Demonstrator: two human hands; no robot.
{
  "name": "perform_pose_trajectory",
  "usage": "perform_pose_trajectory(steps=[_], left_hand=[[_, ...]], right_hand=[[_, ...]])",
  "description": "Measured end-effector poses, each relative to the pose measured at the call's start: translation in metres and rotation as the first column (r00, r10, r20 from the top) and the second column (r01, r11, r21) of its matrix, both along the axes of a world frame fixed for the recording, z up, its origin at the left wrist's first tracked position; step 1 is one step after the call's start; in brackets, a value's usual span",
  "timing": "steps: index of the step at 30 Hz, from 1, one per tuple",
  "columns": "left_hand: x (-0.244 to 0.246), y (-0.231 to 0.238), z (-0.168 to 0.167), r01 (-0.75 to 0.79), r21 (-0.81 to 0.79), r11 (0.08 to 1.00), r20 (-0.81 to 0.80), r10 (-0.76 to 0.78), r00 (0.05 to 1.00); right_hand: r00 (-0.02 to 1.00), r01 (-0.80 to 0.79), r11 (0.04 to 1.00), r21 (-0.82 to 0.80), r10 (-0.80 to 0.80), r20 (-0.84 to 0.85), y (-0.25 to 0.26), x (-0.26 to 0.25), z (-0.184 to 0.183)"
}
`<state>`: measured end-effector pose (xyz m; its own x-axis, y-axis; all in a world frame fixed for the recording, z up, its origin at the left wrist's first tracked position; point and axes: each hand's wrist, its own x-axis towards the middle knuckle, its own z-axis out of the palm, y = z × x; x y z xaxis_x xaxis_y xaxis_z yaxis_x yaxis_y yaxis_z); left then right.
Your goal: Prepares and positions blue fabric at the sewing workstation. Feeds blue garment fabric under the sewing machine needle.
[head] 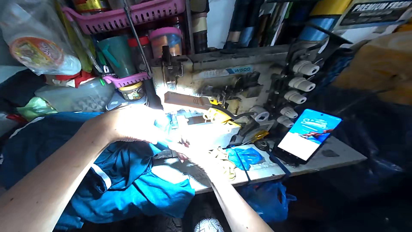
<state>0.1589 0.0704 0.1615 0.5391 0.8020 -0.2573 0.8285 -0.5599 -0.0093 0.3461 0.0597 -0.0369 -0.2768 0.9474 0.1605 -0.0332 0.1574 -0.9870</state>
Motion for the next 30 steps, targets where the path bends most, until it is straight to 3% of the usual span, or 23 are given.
perform_pose_trajectory(steps=[3,8,10,13,15,18,20,23,30], left_hand=[[-0.002,0.006,-0.006,0.03,0.018,0.999,0.004,-0.03,1.0],[-0.01,0.023,-0.022,0.063,0.232,0.971,-0.116,-0.037,0.993],[-0.007,0.022,-0.016,0.072,0.158,0.985,-0.082,-0.06,0.995],[-0.01,0.025,-0.014,0.235,-0.044,0.971,0.146,-0.227,0.963],[-0.007,0.023,-0.015,0.196,0.001,0.981,0.068,-0.196,0.978],[0.001,0.021,-0.016,0.001,0.122,0.993,-0.107,0.012,0.994],[0.0,0.023,-0.015,-0.009,0.063,0.998,-0.057,0.013,0.998],[-0.005,0.025,-0.018,0.139,-0.052,0.989,0.11,-0.133,0.985],[-0.018,0.034,-0.038,0.21,-0.038,0.977,0.198,-0.199,0.96]], right_hand=[[1.0,0.005,1.0,-0.018,-0.005,0.02,-0.004,0.001,0.002],[1.0,-0.02,1.0,-0.015,0.02,0.002,0.001,0.001,-0.003],[1.0,-0.022,1.0,-0.014,0.022,0.0,0.001,0.002,-0.004],[1.0,-0.018,1.0,-0.026,0.018,-0.018,-0.002,0.001,0.001],[1.0,-0.015,0.999,-0.039,0.015,-0.009,-0.003,0.001,0.002],[0.999,-0.033,0.999,-0.032,0.033,0.0,-0.002,0.001,0.004],[1.0,-0.021,0.999,-0.038,0.021,-0.003,-0.002,0.001,0.003],[1.0,0.002,0.999,-0.036,-0.002,0.004,-0.002,0.002,0.002],[0.997,0.078,0.996,-0.044,-0.077,0.029,-0.015,0.0,0.006]])
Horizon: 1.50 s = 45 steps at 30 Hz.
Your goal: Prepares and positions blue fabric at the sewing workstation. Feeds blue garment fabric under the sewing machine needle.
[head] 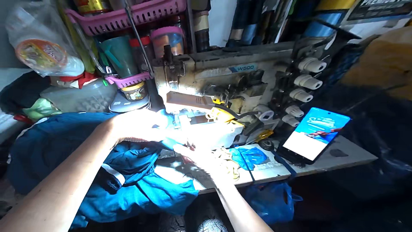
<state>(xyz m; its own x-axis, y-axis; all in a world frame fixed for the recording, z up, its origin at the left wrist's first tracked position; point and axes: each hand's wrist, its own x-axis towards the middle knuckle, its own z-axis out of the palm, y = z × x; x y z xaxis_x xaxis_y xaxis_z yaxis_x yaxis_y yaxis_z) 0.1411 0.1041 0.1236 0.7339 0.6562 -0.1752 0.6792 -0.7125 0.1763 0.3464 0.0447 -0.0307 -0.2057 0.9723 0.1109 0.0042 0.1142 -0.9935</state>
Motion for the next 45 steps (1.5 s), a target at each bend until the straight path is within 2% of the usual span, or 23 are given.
perform_pose_trajectory(steps=[5,7,10,15,17,19,21,22,24,26,28,29,31,33,36,38,42,43,45], left_hand=[[-0.001,0.002,-0.014,-0.081,-0.065,0.995,-0.019,0.079,0.997],[-0.002,0.007,-0.022,-0.154,-0.042,0.987,0.033,0.155,0.987],[0.007,0.015,-0.043,-0.287,0.043,0.957,0.25,0.268,0.93],[0.037,0.014,-0.08,-0.407,0.15,0.901,0.195,0.377,0.906],[0.045,0.009,-0.086,-0.43,0.233,0.872,0.253,0.373,0.893],[0.049,0.014,-0.087,-0.45,0.294,0.843,0.223,0.397,0.89],[0.047,0.03,-0.088,-0.501,0.334,0.798,0.191,0.464,0.865],[0.039,0.038,-0.089,-0.558,0.305,0.772,0.246,0.502,0.829],[0.014,0.048,-0.09,-0.649,0.24,0.722,0.363,0.554,0.75],[-0.012,0.053,-0.096,-0.682,0.231,0.693,0.455,0.543,0.706],[-0.031,0.049,-0.097,-0.662,0.19,0.725,0.523,0.496,0.693],[-0.037,0.041,-0.092,-0.643,0.142,0.753,0.551,0.48,0.683],[-0.043,0.015,-0.079,-0.578,0.04,0.815,0.615,0.436,0.657],[-0.047,-0.012,-0.071,-0.491,-0.072,0.868,0.668,0.407,0.623],[-0.048,-0.041,-0.065,-0.331,-0.286,0.899,0.676,0.434,0.595],[-0.047,-0.047,-0.067,-0.309,-0.345,0.886,0.673,0.463,0.577],[-0.075,-0.042,-0.077,-0.515,-0.199,0.834,0.729,0.477,0.491],[-0.084,-0.045,-0.078,-0.55,-0.184,0.814,0.722,0.492,0.487],[-0.095,-0.06,-0.084,-0.623,-0.173,0.763,0.743,0.517,0.426]], right_hand=[[0.999,0.018,1.0,-0.011,-0.018,0.04,-0.005,-0.002,0.0],[0.995,0.049,0.998,0.03,-0.051,0.08,-0.004,-0.006,-0.003],[0.982,0.069,0.989,0.129,-0.09,0.167,-0.004,-0.011,-0.011],[0.945,0.097,0.976,0.193,-0.151,0.289,-0.016,-0.023,-0.014],[0.949,0.107,0.972,0.21,-0.163,0.271,-0.024,-0.028,-0.009],[0.941,0.159,0.959,0.233,-0.219,0.257,-0.031,-0.03,-0.004],[0.894,0.282,0.913,0.293,-0.361,0.265,-0.033,-0.026,-0.008],[0.873,0.292,0.906,0.306,-0.383,0.302,-0.035,-0.019,-0.009],[0.828,0.26,0.929,0.263,-0.355,0.435,-0.038,-0.003,-0.003],[0.743,0.223,0.937,0.27,-0.343,0.575,-0.041,0.01,0.003],[0.624,0.164,0.923,0.348,-0.37,0.688,-0.04,0.015,0.007],[0.557,0.146,0.886,0.441,-0.442,0.704,-0.036,0.013,0.008],[0.472,0.112,0.734,0.67,-0.633,0.614,-0.024,0.003,0.007],[0.443,0.091,0.659,0.747,-0.698,0.562,-0.01,-0.01,0.012],[0.454,0.04,0.681,0.731,-0.664,0.594,0.011,-0.029,0.018],[0.494,0.011,0.718,0.696,-0.609,0.621,0.021,-0.036,0.022],[0.603,0.035,0.694,0.719,-0.589,0.538,0.011,-0.031,0.027],[0.633,0.053,0.715,0.697,-0.564,0.53,0.0,-0.026,0.029],[0.673,0.076,0.855,0.513,-0.423,0.606,-0.03,-0.012,0.025]])
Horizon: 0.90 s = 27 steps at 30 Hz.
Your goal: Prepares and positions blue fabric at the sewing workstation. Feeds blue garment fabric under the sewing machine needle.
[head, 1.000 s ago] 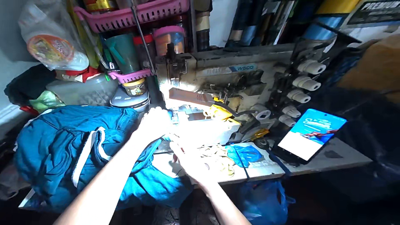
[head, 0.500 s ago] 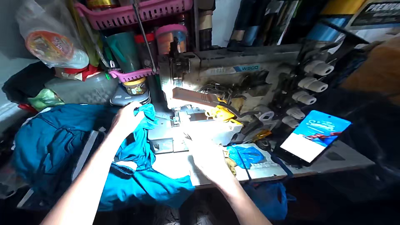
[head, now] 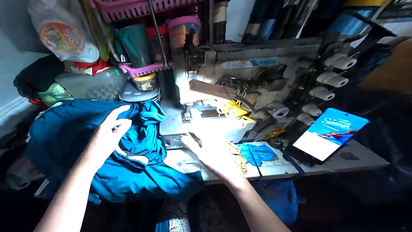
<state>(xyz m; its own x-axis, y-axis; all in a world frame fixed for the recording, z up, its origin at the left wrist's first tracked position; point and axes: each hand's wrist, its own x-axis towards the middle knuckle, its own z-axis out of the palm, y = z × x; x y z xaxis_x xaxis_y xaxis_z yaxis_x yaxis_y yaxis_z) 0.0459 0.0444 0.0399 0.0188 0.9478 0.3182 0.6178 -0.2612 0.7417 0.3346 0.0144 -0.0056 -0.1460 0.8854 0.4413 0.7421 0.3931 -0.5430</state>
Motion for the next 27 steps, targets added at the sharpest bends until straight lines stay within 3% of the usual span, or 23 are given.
perform_pose_trajectory(steps=[2,5,7,9,10,12,14,17,19,23,27], left_hand=[[-0.007,-0.021,-0.018,-0.022,0.068,0.997,0.029,0.02,0.999],[0.003,-0.06,-0.055,-0.012,0.173,0.985,0.016,0.009,1.0],[0.024,-0.091,-0.076,0.051,0.192,0.98,0.036,-0.059,0.998],[0.046,-0.119,-0.094,0.137,0.175,0.975,0.075,-0.152,0.985],[0.057,-0.131,-0.099,0.172,0.151,0.973,0.084,-0.186,0.979],[0.08,-0.15,-0.1,0.2,0.102,0.974,0.087,-0.209,0.974],[0.096,-0.161,-0.1,0.18,0.085,0.98,0.107,-0.188,0.976],[0.101,-0.163,-0.094,0.138,0.082,0.987,0.204,-0.152,0.967],[0.095,-0.164,-0.086,0.197,0.016,0.98,0.342,-0.191,0.92],[0.089,-0.162,-0.081,0.304,-0.023,0.953,0.546,-0.242,0.802],[0.081,-0.158,-0.09,0.178,0.017,0.984,0.583,-0.154,0.798]], right_hand=[[1.0,-0.018,0.975,-0.222,0.022,0.017,-0.032,0.01,-0.017],[0.979,-0.002,0.978,-0.207,0.045,0.201,-0.068,0.016,-0.06],[0.987,-0.006,0.948,-0.318,0.058,0.152,-0.08,0.017,-0.065],[0.988,-0.132,0.861,-0.491,0.074,-0.136,-0.081,0.018,-0.058],[0.937,-0.241,0.822,-0.516,0.058,-0.345,-0.08,0.015,-0.054],[0.716,-0.468,0.703,-0.535,-0.054,-0.696,-0.084,0.003,-0.037],[0.521,-0.582,0.657,-0.479,-0.15,-0.84,-0.09,-0.011,-0.027],[0.386,-0.583,0.708,-0.399,-0.191,-0.903,-0.095,-0.019,-0.027],[0.396,-0.559,0.759,-0.335,-0.11,-0.911,-0.099,-0.015,-0.028],[0.578,-0.404,0.88,-0.249,0.034,-0.815,-0.117,-0.013,-0.033],[0.718,-0.289,0.954,-0.077,0.162,-0.676,-0.121,-0.001,-0.05]])
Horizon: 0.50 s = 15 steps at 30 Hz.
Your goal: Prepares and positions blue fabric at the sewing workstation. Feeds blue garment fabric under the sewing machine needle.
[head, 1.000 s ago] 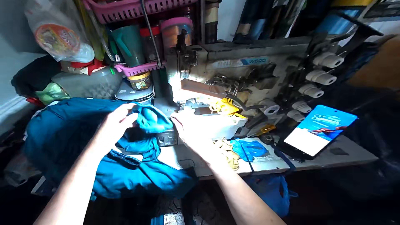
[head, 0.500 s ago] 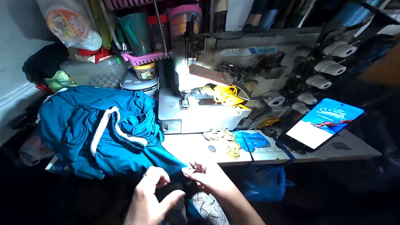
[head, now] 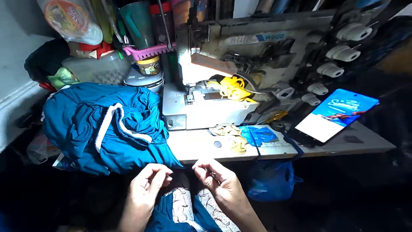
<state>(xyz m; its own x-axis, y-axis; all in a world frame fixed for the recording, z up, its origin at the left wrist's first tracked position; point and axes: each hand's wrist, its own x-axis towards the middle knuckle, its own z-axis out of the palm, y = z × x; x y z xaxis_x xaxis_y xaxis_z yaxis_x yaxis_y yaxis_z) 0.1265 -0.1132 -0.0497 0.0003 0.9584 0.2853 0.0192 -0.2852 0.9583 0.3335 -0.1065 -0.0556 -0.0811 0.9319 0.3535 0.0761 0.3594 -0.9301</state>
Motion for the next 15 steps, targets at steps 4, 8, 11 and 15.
perform_pose_trajectory(steps=[4,8,11,15], left_hand=[[-0.015,-0.003,-0.022,-0.163,0.044,0.986,-0.201,0.169,0.965],[-0.015,-0.016,-0.051,-0.198,0.115,0.973,-0.539,0.229,0.811],[-0.007,-0.027,-0.046,-0.138,0.137,0.981,-0.621,0.194,0.76],[0.009,-0.036,-0.022,-0.066,0.078,0.995,-0.542,0.098,0.835]], right_hand=[[0.844,0.074,0.939,-0.335,0.12,0.523,0.01,0.016,-0.017],[0.717,0.083,0.866,-0.493,0.292,0.633,0.03,-0.004,-0.057],[0.931,-0.066,0.92,-0.387,0.196,0.308,0.028,-0.012,-0.061],[0.952,-0.306,0.862,-0.404,0.278,-0.129,0.013,-0.017,-0.005]])
